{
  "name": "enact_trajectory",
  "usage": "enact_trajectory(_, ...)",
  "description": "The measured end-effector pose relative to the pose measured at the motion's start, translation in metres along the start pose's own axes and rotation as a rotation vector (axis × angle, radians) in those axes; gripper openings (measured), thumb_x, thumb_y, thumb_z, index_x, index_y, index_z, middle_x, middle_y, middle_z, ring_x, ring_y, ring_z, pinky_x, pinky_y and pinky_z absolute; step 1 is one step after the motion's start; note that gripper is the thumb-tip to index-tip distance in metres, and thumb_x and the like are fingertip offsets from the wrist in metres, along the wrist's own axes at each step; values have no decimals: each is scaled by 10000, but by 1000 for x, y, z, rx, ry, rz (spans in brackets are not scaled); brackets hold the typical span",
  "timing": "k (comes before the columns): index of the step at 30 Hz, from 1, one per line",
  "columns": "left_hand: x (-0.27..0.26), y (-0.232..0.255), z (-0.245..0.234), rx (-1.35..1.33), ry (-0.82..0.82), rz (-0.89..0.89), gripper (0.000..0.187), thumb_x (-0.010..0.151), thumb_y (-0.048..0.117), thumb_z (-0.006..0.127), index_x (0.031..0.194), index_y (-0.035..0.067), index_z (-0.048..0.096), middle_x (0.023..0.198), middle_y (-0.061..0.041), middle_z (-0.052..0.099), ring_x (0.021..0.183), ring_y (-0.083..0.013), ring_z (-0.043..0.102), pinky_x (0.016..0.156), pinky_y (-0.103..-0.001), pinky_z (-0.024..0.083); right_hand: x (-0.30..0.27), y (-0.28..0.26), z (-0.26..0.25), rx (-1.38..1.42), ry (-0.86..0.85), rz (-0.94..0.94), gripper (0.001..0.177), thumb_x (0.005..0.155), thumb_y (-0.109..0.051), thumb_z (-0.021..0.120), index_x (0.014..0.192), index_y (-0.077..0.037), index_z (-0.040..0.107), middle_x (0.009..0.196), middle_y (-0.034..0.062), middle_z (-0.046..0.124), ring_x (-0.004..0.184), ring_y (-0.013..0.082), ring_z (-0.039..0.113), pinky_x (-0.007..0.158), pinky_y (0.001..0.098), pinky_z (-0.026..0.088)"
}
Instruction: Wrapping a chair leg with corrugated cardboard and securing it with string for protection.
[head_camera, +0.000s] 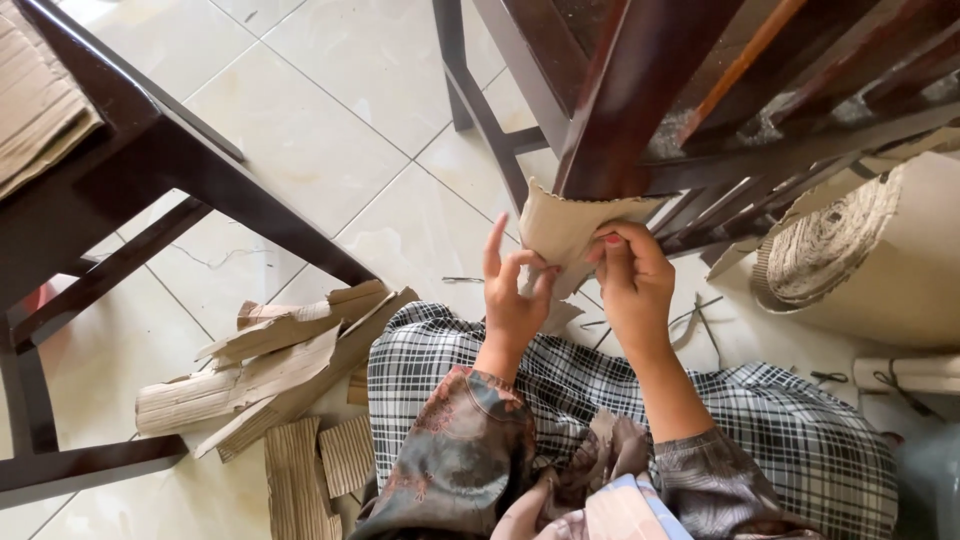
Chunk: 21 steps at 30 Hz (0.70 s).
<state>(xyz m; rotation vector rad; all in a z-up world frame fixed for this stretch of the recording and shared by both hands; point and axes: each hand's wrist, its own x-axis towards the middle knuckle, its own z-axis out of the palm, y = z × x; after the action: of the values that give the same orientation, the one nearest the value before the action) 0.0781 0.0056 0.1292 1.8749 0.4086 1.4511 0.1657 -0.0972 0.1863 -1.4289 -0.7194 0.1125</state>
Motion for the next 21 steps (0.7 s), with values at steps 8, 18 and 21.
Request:
enact_trajectory(8,-3,-6,20,34,79,129,164,855,224,799,1000,226,722,1129,-29,529,1054,-209,574,943,-321,490,9,-16,0,-274,-2,-180,246,1134,-55,462,990,-64,661,806,66,668,721,164,565,756,320,521)
enact_trajectory(18,31,17,36,-303,159,124,267,807,300,868,993,117,810,890,0,508,767,-141,507,762,-273,524,8,3,-15,-615,-67,-491,121,1069,-17,553,1113,-18,666,854,134,660,755,341,663,741,417,569)
enact_trajectory(21,40,28,33,-350,196,133,165,849,203,854,975,109,803,875,-1,482,774,-115,512,766,-265,511,9,-1,-20,-712,-68,-623,87,1067,-46,602,1058,-40,688,817,57,644,715,242,652,724,323,569)
